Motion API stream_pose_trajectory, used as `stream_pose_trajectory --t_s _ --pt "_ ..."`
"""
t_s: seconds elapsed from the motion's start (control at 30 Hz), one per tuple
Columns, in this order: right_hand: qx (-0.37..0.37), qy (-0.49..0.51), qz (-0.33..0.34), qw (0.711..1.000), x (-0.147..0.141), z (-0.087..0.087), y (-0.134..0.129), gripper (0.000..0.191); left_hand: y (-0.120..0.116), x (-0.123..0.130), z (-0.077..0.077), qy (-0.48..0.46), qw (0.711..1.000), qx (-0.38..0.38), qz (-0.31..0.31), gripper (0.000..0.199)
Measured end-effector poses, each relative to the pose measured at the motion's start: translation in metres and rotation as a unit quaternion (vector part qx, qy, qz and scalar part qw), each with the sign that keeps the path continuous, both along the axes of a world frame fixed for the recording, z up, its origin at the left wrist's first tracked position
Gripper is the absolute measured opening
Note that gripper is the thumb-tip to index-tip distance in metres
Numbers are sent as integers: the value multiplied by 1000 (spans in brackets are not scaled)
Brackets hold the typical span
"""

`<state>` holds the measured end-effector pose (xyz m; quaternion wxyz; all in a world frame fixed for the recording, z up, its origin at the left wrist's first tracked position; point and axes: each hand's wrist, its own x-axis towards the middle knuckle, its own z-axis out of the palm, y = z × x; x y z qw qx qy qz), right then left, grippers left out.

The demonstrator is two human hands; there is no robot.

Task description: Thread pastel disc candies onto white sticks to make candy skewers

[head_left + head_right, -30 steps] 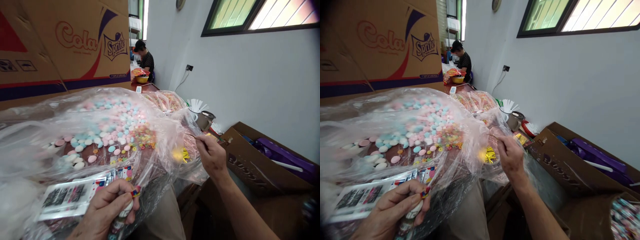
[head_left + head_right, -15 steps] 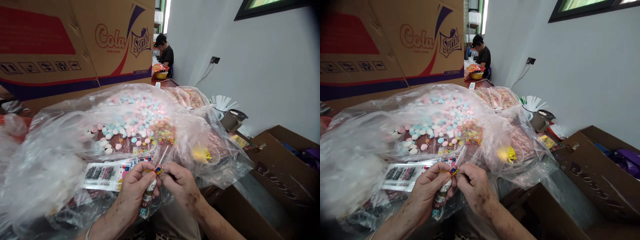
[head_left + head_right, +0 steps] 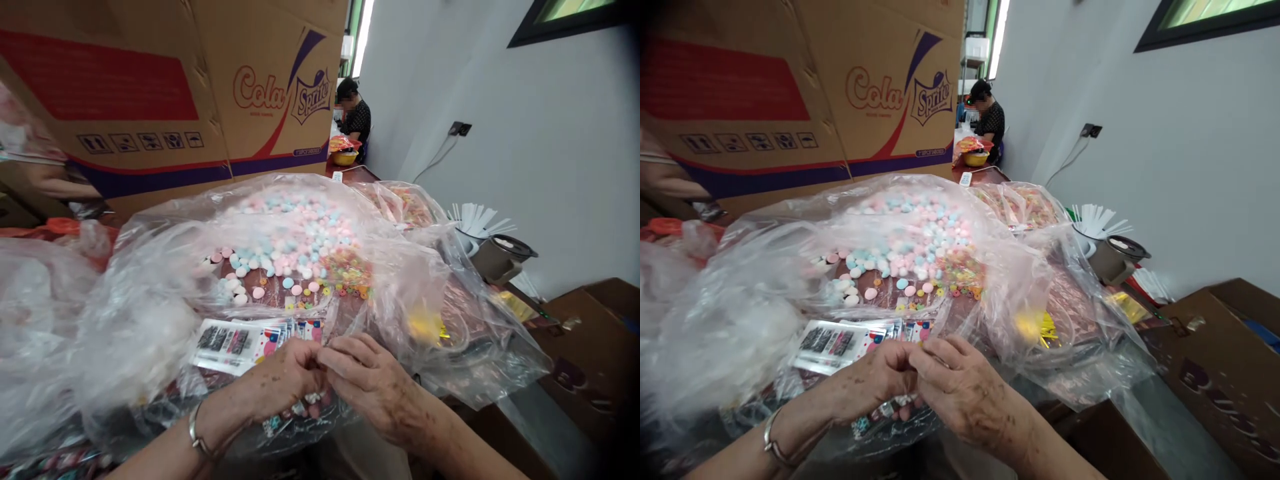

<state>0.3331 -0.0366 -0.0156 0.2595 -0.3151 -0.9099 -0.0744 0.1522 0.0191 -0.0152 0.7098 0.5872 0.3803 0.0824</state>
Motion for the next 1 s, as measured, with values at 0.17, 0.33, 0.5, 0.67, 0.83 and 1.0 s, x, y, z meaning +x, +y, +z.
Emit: stream_pose_trajectory --t_s 0.17,0.33,0.5,0.67,0.83,1.0 --pt "-92 -63 67 991 4 9 -2 15 4 -2 6 13 993 -38 -112 10" --pt "-77 -94 66 990 3 11 -12 19 0 -2 15 75 990 -15 -119 5" --pt "23 -92 -61 994 -4 -2 -11 30 -12 8 7 104 950 291 -35 15" --pt "96 51 -251 962 -6 -9 19 30 -17 29 -17 51 772 618 138 30" --pt "44 264 -315 910 -6 -6 41 17 -32 23 -16 -46 719 660 211 34" --pt "27 347 -252 903 -23 -1 40 17 -35 16 -3 -79 934 268 225 28"
